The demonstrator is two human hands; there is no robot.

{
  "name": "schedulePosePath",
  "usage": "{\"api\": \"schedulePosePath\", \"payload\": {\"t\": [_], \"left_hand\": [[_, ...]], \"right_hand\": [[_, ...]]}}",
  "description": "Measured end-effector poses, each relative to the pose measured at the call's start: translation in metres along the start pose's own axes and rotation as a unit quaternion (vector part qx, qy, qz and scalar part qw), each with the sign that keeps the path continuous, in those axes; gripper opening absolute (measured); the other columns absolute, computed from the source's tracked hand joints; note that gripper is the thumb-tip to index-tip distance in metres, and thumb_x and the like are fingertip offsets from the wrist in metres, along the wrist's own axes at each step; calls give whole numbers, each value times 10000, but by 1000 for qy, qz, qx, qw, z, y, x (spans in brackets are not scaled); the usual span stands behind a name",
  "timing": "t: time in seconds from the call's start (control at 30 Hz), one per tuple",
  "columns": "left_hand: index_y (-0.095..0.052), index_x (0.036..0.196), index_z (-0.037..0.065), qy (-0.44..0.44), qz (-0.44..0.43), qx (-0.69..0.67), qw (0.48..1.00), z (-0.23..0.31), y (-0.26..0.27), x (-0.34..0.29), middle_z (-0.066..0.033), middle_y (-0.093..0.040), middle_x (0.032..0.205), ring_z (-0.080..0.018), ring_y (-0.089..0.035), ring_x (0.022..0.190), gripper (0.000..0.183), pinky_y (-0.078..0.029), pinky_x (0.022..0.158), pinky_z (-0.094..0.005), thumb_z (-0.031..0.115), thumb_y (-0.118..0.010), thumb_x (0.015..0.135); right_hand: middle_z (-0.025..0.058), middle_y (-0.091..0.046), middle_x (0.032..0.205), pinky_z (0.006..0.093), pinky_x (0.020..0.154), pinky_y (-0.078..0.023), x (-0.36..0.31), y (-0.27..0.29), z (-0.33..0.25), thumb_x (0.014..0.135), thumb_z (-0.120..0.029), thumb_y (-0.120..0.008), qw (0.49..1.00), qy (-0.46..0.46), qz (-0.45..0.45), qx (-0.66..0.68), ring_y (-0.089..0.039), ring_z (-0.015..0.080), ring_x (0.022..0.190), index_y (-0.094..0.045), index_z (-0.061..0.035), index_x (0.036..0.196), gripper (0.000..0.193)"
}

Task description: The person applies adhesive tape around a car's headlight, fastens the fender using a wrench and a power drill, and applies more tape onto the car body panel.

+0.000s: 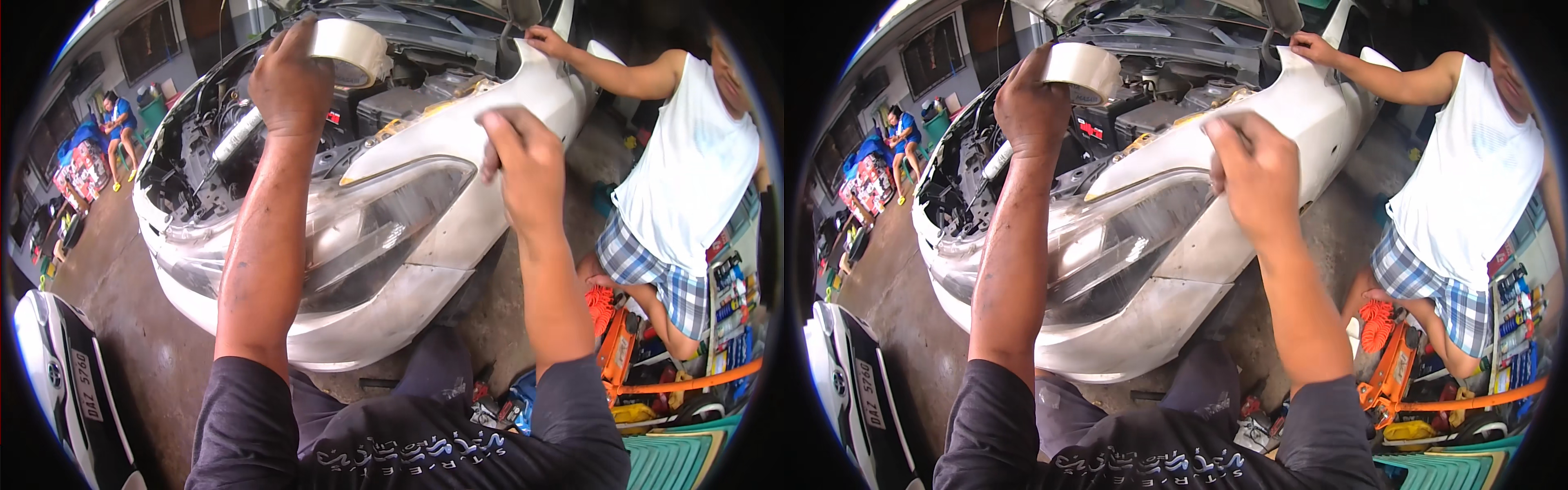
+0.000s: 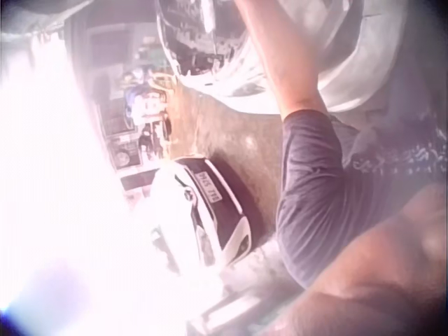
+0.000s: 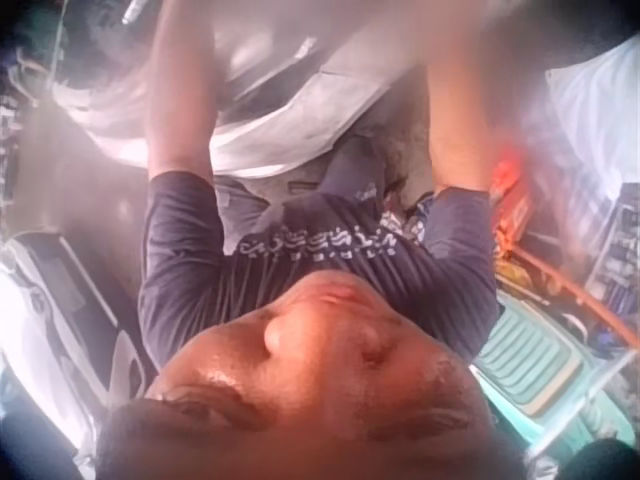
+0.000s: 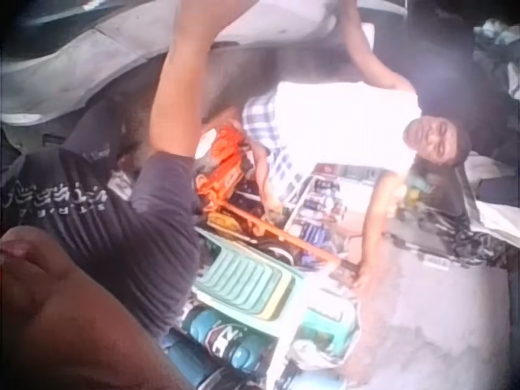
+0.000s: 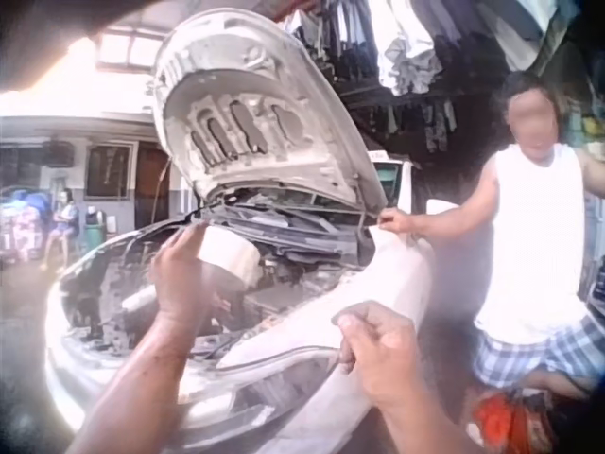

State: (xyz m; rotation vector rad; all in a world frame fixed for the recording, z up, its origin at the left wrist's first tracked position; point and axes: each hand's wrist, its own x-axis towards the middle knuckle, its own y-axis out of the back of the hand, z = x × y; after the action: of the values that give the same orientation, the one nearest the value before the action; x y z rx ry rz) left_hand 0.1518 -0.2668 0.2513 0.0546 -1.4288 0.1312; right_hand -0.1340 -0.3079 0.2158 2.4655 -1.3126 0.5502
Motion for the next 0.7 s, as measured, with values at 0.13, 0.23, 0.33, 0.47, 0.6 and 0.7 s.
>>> {"api": "schedulePosePath", "payload": {"t": [0.13,0.23,0.33,0.47,0.6,0.7], "left_hand": [[-780,1179,166,-16,2,26,1000,-2,6,4,-122,-778,1072,-353,-752,965,405,-603,857,-427,101,-704,786],[-778,1183,164,-12,4,0,1000,2,0,7,-123,-779,1065,-357,-752,956,398,-601,858,-426,109,-712,794],[-774,1199,163,-14,-8,-3,1000,1,0,2,-131,-779,1074,-359,-751,963,408,-599,862,-424,109,-712,800],[-771,1212,167,-10,-37,7,999,2,3,-2,-135,-778,1082,-357,-750,980,419,-594,872,-427,107,-703,803],[-771,1212,170,2,-43,15,999,5,4,0,-134,-777,1083,-357,-749,985,415,-592,877,-429,111,-690,810],[-771,1212,175,-3,-45,13,999,9,3,1,-133,-776,1082,-356,-749,982,415,-592,875,-430,109,-675,814]], "right_hand": [[151,-720,1092,329,871,-599,-83,2,51,1002,-61,-599,996,70,62,-1,-687,180,999,-697,43,1178,227],[215,-675,1282,398,1007,-578,-111,-1,89,964,6,-572,986,152,64,-38,-679,263,1198,-674,31,1260,314],[254,-540,1508,515,1161,-465,-116,-19,86,938,0,-597,933,243,-2,-266,-556,382,1404,-566,-6,1451,514],[248,-419,1626,625,1247,-274,-90,-55,98,991,-320,-656,885,284,-40,-367,-357,451,1536,-321,10,1620,786],[258,-416,1621,659,1253,-209,-51,-61,116,995,-586,-589,830,307,-14,-466,-327,443,1549,-258,58,1632,965],[263,-436,1599,669,1244,-217,-32,-57,121,983,-580,-616,836,326,-8,-442,-376,446,1513,-258,42,1640,974]]}}
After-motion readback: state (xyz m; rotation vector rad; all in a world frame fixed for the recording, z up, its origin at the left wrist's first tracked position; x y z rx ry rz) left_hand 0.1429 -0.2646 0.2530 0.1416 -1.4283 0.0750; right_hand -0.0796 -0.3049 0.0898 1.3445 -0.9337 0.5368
